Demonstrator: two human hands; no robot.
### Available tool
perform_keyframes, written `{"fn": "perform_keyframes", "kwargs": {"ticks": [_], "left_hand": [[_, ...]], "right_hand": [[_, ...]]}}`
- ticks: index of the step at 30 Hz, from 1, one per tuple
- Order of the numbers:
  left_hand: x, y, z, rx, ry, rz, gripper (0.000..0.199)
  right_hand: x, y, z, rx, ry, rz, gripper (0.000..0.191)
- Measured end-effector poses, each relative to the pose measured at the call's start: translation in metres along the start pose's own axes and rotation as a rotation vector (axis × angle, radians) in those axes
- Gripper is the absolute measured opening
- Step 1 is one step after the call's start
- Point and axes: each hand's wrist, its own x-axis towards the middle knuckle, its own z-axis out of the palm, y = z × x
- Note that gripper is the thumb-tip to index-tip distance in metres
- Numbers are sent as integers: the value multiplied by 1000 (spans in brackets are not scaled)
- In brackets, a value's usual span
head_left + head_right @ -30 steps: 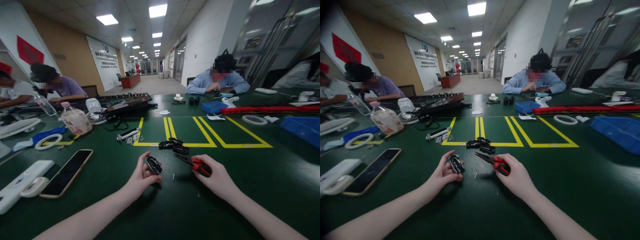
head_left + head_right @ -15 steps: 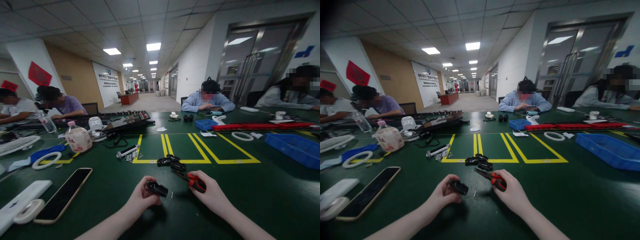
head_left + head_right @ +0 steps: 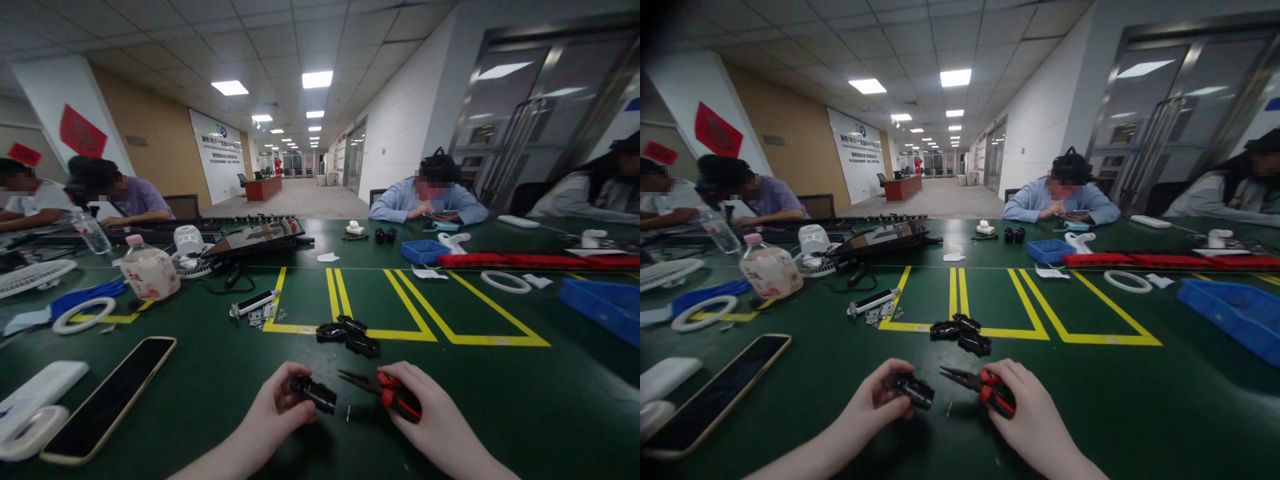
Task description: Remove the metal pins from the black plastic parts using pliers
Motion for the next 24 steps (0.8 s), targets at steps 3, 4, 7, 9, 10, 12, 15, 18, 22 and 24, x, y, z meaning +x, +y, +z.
{"fn": "perform_keyframes", "kwargs": {"ticks": [3,4,7,9,10,12,15,18,22,24], "left_hand": [[3,0,-6,47,6,10,56],[3,0,-7,64,1,7,53],[2,1,-10,110,-18,-4,49],[1,2,-10,139,-16,-8,47],[0,3,-10,153,-10,-9,46],[0,6,-9,183,0,-14,43],[-2,13,-7,236,-5,-35,39],[-5,19,-4,295,-12,-57,36],[-9,23,-1,356,-40,-100,36],[-10,24,0,381,-58,-124,37]], "right_hand": [[2,-5,-1,46,-10,18,40],[3,-6,-2,69,-15,24,39],[8,-8,-3,154,-27,48,37],[15,-8,-2,222,-46,63,40],[19,-8,-1,257,-66,67,41],[28,-8,1,320,-117,60,44],[40,-13,4,366,-190,17,46],[46,-21,5,356,-258,-58,39],[46,-28,3,337,-316,-121,31],[46,-30,1,340,-336,-142,32]]}}
